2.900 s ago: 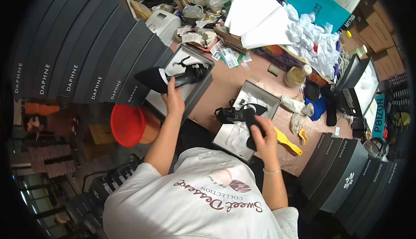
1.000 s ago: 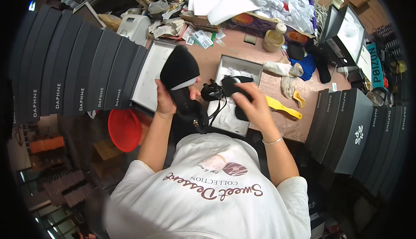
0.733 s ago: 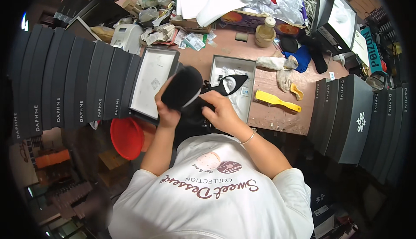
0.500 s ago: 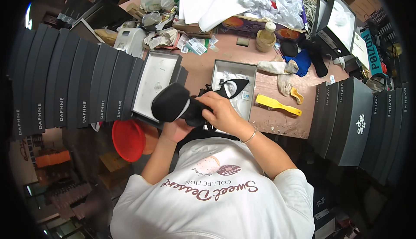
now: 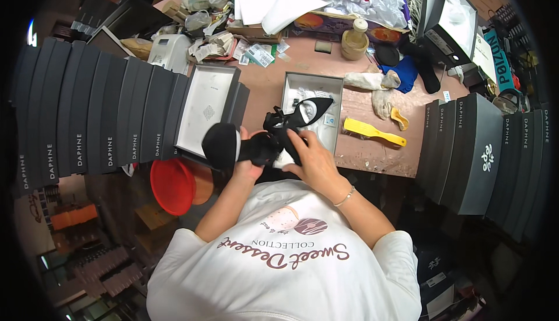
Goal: The recorder is packing high-heeled shoes into boxes, including cleaning them with a brush and wrapping them in tissue paper.
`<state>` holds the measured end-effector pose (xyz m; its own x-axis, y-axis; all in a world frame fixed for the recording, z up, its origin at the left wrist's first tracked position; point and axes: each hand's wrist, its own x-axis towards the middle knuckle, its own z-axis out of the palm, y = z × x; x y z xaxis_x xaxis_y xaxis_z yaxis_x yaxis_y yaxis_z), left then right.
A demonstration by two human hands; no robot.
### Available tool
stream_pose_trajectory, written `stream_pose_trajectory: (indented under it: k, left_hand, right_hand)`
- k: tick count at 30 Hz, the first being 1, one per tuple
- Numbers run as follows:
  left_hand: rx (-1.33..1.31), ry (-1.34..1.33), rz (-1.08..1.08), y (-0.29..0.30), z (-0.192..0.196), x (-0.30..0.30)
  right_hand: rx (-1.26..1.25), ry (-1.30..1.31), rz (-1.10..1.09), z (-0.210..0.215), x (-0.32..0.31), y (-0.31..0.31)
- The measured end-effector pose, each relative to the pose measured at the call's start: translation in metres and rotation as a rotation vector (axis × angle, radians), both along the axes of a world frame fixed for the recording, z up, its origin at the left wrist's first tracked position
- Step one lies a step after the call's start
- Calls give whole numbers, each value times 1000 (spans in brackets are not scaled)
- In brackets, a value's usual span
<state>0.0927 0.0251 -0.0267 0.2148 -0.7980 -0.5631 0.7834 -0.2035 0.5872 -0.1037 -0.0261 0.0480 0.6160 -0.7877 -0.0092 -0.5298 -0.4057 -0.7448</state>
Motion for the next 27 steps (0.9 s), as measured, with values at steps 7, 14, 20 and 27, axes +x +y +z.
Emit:
stream_pose_trajectory:
  k: [7, 14, 20, 27]
  left_hand:
    - [-69, -154, -43, -7, -5, 16]
    - [-115, -706, -61, -20, 51, 3]
    - [-203, -761, -104, -21, 45, 21]
    - [-238, -188, -8, -32, 22, 34]
  right_hand:
    - [-144, -285, -62, 39, -20, -14]
    - [-458, -121, 136, -13, 58, -9]
    - [130, -425, 247, -18, 68, 4]
    - [114, -550, -61, 18, 43, 3]
